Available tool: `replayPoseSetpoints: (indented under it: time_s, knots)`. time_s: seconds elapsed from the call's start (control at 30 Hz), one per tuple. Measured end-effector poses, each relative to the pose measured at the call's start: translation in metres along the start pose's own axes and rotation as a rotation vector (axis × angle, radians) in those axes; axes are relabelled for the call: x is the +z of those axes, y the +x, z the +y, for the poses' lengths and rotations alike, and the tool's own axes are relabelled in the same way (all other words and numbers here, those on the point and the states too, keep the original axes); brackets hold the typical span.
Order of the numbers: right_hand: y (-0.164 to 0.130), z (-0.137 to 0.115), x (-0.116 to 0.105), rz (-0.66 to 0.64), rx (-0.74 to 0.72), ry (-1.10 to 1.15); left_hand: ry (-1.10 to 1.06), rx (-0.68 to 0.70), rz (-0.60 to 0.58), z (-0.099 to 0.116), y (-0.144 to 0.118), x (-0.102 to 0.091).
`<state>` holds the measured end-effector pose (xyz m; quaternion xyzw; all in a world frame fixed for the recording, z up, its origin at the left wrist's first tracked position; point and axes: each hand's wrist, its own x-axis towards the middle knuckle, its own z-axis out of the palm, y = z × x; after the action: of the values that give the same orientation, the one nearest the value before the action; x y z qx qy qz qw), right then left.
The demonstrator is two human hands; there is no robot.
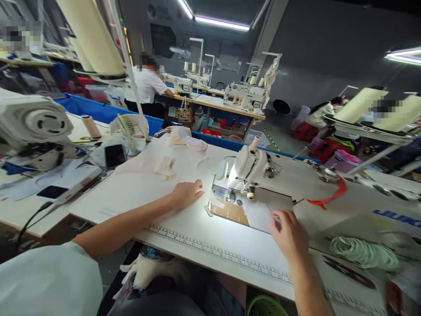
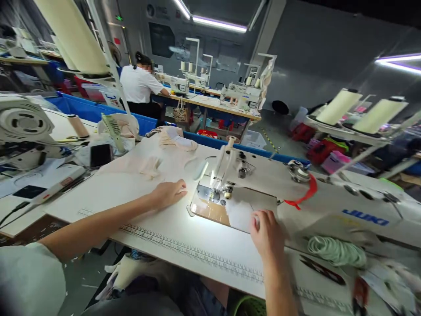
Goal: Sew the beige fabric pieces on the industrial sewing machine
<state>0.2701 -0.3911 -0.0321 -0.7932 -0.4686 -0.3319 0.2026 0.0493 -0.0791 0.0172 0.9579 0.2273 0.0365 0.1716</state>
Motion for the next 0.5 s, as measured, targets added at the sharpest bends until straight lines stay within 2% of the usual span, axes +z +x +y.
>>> replayPoseSetpoints:
  time_s: [0.13,0.2,0.27,0.37,0.5]
  knots:
    - [0.001,0.002,0.0,0.052,0.02,0.023,0.021,0.113,0.106,-0.048,0.001,-0.028]
    - [0.002,-0.001,0.0,0.046,0.028,0.059,0.093,0.105,0.148,-0.075,0.004,-0.043]
    - [0.003,-0.004,0.0,0.042,0.05,0.078,0.16,0.071,0.119,-0.097,0.006,-0.052]
    - [0.004,-0.006,-0.001,0.043,0.086,0.073,0.167,0.039,0.102,-0.114,0.008,-0.055]
    - [0.006,-0.013,-0.006,0.054,0.124,0.089,0.071,0.122,0.207,-0.122,0.004,-0.061]
